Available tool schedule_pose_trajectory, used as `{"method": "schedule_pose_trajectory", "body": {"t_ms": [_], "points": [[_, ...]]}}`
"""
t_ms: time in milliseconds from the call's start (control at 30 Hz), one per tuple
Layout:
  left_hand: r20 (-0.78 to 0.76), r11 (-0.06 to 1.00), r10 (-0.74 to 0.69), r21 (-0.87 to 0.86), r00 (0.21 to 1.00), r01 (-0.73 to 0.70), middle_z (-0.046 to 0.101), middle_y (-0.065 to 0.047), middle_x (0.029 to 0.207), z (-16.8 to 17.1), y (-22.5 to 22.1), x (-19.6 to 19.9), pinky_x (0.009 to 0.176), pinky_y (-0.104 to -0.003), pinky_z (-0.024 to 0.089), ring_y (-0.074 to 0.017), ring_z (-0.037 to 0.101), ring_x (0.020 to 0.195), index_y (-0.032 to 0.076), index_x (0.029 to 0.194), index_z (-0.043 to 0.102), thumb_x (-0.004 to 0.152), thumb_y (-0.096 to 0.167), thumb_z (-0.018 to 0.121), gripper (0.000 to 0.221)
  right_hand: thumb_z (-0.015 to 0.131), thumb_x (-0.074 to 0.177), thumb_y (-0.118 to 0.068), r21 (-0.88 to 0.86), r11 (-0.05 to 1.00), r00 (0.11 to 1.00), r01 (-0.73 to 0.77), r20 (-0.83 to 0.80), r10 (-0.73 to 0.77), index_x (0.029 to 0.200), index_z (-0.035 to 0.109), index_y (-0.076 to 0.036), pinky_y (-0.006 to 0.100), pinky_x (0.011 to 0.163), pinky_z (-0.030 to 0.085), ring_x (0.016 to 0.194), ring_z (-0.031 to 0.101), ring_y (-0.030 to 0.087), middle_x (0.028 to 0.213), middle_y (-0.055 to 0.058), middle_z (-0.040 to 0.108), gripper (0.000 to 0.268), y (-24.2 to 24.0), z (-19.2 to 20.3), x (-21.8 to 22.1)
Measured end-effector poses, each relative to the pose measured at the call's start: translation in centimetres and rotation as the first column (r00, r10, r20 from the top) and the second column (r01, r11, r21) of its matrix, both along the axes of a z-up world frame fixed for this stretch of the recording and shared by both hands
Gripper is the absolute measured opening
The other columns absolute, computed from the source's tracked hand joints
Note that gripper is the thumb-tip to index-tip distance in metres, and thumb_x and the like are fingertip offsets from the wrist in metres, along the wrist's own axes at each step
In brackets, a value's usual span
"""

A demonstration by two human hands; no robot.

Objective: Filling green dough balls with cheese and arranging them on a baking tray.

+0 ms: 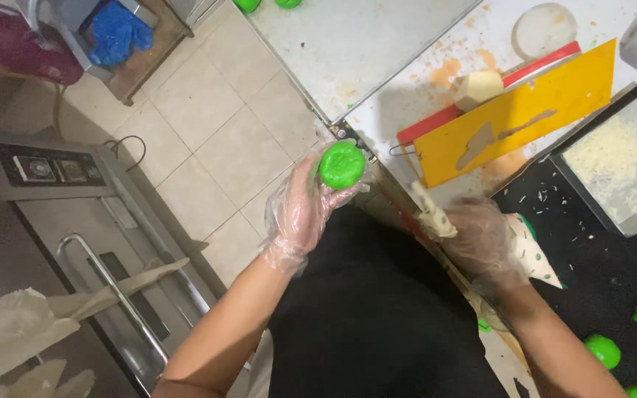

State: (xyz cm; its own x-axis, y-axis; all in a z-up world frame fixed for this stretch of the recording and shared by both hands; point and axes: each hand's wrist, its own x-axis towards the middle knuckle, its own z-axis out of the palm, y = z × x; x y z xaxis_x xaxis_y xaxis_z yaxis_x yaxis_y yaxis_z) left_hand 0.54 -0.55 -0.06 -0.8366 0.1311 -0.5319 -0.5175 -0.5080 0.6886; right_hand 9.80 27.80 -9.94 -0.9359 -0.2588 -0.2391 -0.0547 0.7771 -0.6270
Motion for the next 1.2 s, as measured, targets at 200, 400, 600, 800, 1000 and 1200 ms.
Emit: {"method": "schedule_pose_trajectory", "body": {"t_ms": [200,400,600,800,1000,1200], "points": [[0.028,0.999,0.030,0.041,0.999,-0.031,0.066,-0.030,0.118,-0.6,0.2,-0.1,0.098,-0.054,0.059,-0.0379,0.070,0.110,-0.004,0.143,0.051,0.102,0.038,0.052,0.059,0.078,0.084,-0.035,-0.048,0.994,0.933,0.099,0.350,-0.076,0.120,0.071,-0.030,0.051,0.090,0.058,0.100,0.079,0.034,0.101,0.010,0.083,0.037,-1.3,4.9,-1.3],[0.040,0.998,0.058,0.029,0.998,-0.059,0.067,-0.032,0.119,0.7,0.5,-0.3,0.098,-0.057,0.059,-0.0421,0.069,0.112,-0.004,0.139,0.056,0.101,0.035,0.053,0.054,0.064,0.081,-0.028,-0.018,0.997,0.954,-0.073,0.291,0.075,0.109,0.071,-0.032,0.041,0.089,0.059,0.104,0.076,0.027,0.094,0.002,0.080,0.029,-1.4,2.2,-1.4],[0.050,0.996,0.069,0.059,0.996,-0.071,0.065,-0.035,0.119,-1.3,0.5,0.2,0.097,-0.058,0.058,-0.0424,0.069,0.111,-0.007,0.140,0.052,0.101,0.036,0.055,0.058,0.072,0.079,-0.028,-0.132,0.956,0.881,0.261,0.437,-0.180,0.102,0.079,-0.028,0.043,0.075,0.060,0.084,0.080,0.031,0.082,0.009,0.083,0.024,-4.6,10.1,-2.6],[0.055,0.999,-0.020,-0.037,0.998,0.022,0.058,-0.039,0.134,-2.1,1.8,1.0,0.097,-0.059,0.057,-0.0489,0.062,0.122,-0.007,0.142,0.051,0.105,0.037,0.049,0.058,0.066,0.082,-0.047,0.229,0.938,0.893,0.259,0.314,-0.323,0.118,0.069,-0.061,0.040,0.080,0.060,0.086,0.077,0.024,0.085,-0.004,0.080,0.039,-1.1,1.7,-0.6],[0.105,0.993,-0.098,0.077,0.990,0.090,0.070,-0.018,0.129,-2.8,2.8,1.4,0.087,-0.039,0.060,-0.0298,0.070,0.111,0.006,0.124,0.065,0.104,0.034,0.048,0.039,0.068,0.082,-0.056,-0.715,0.561,0.823,0.418,0.560,0.100,0.116,0.065,0.000,0.037,0.065,0.059,0.070,0.073,0.025,0.089,0.015,0.077,0.065,-1.2,8.0,-2.1],[0.175,0.994,-0.107,0.055,0.979,0.098,0.072,-0.018,0.120,-0.9,3.4,0.9,0.092,-0.046,0.059,-0.0325,0.070,0.110,0.003,0.129,0.066,0.100,0.041,0.049,0.051,0.056,0.086,-0.022,-0.521,0.604,0.605,0.604,0.792,0.078,0.128,0.072,0.002,0.039,0.091,0.051,0.111,0.065,0.024,0.130,0.013,0.073,0.051,-1.1,8.9,-2.3]]}}
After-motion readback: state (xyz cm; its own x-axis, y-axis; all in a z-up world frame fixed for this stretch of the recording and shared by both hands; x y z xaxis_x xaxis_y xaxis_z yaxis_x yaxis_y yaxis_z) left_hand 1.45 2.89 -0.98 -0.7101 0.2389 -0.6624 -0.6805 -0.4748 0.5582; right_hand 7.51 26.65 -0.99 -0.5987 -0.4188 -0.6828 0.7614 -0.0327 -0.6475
